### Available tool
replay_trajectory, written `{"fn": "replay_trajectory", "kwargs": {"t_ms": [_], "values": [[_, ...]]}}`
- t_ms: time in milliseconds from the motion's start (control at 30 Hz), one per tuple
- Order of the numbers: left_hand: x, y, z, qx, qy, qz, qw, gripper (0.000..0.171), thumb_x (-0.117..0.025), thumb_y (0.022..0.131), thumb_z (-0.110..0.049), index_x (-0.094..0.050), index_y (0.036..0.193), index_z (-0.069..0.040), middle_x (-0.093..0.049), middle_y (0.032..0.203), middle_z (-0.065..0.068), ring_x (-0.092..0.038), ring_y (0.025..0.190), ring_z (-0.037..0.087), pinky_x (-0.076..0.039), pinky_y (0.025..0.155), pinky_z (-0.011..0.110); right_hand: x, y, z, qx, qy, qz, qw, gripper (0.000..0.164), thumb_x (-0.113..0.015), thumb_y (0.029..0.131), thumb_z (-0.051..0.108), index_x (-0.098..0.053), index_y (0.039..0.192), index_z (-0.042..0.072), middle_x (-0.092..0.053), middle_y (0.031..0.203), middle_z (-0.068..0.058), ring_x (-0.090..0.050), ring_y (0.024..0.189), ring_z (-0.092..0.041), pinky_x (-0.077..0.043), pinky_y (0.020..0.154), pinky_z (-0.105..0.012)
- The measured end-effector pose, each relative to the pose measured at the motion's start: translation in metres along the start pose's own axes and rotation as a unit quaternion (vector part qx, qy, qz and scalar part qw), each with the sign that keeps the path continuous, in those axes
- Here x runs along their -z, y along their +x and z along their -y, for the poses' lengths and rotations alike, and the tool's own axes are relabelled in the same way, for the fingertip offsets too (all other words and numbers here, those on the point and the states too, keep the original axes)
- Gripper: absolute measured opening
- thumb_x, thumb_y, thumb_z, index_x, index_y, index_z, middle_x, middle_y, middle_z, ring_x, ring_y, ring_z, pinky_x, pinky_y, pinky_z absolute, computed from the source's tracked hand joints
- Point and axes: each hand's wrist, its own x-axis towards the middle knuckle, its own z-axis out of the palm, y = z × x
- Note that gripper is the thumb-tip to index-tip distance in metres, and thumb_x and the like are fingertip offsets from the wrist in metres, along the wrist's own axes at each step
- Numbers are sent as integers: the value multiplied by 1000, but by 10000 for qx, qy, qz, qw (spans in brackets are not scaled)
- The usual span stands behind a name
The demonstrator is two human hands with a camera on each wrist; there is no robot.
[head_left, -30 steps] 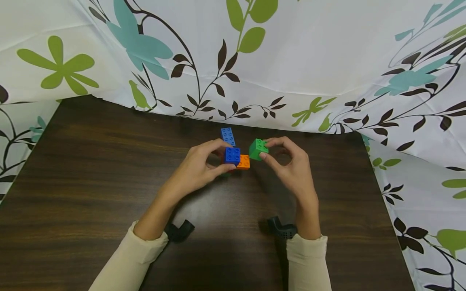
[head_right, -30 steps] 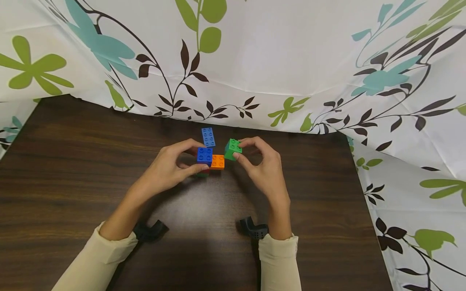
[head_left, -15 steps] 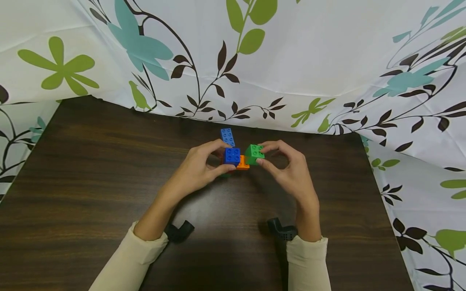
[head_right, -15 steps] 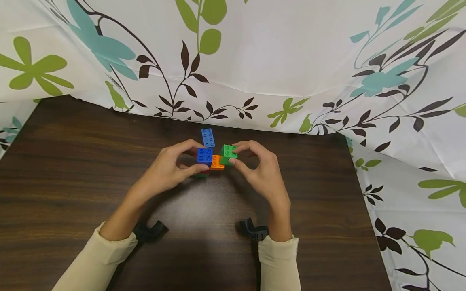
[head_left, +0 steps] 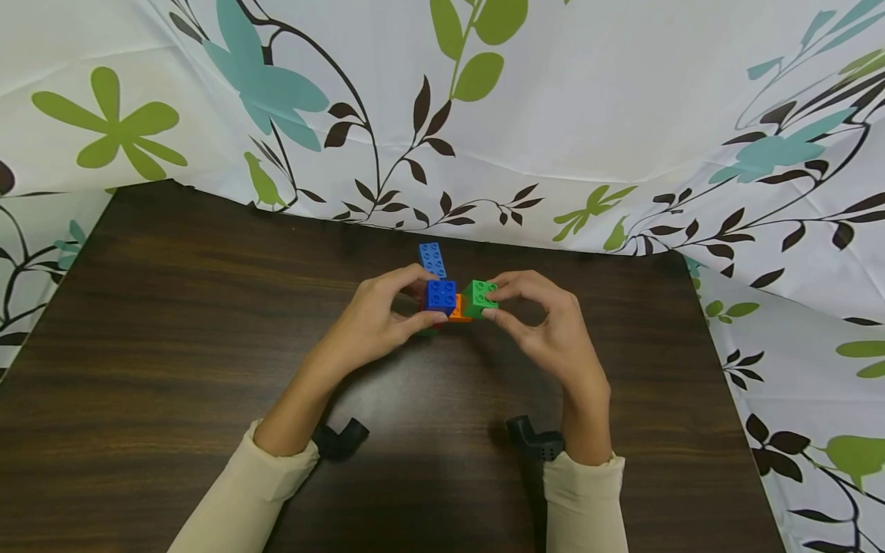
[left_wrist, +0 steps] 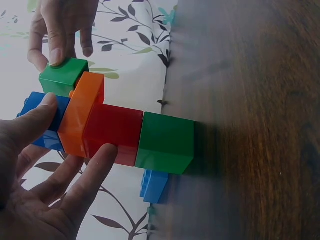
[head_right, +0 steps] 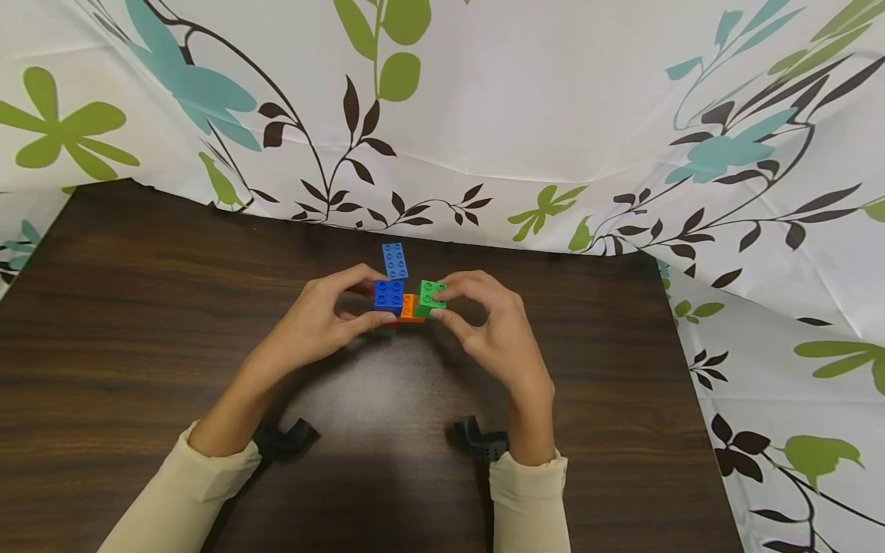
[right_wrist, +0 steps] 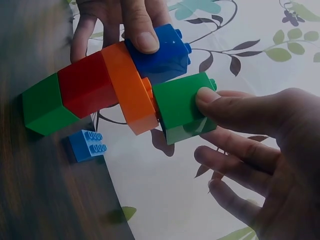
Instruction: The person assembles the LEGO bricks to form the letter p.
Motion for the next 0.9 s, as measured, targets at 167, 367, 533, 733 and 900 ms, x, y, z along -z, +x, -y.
{"fn": "replay_trajectory", "kwargs": {"t_ms": [167,367,533,733,900], "values": [[0,0,-1,3,11,-19,10000,35,-85,94,-19,-69,124,-10,-76,116,10,-73,107,27,-67,83,45,0,0,3,42,-109,16,9999,22,-88,86,-2,-81,106,6,-76,123,-8,-71,116,-22,-59,100,-26],[-1,0,0,-7,42,-33,10000,34,-85,94,-19,-69,123,-9,-76,115,10,-72,107,28,-64,91,51,-1,-1,3,119,-236,103,9996,23,-85,87,-5,-80,106,6,-76,122,-11,-70,114,-24,-56,99,-17],[-1,0,1,-29,33,-63,10000,34,-85,94,-19,-69,123,-9,-77,115,10,-73,107,28,-61,99,53,-3,0,5,250,-467,130,9985,24,-86,87,-4,-81,107,7,-75,122,-9,-71,114,-24,-62,99,-41],[1,0,2,-2,-60,-64,10000,33,-86,94,-17,-69,121,-8,-78,113,10,-74,106,28,-62,97,53,-4,1,7,91,-434,88,9990,25,-87,86,-3,-80,108,7,-76,124,-8,-71,117,-23,-61,99,-45],[0,2,2,119,-53,-44,9999,32,-86,94,-18,-69,119,-9,-78,112,9,-74,108,28,-61,100,52,-6,2,6,-66,-294,90,9995,28,-86,87,-3,-79,112,7,-75,127,-9,-70,121,-25,-60,102,-50]]}}
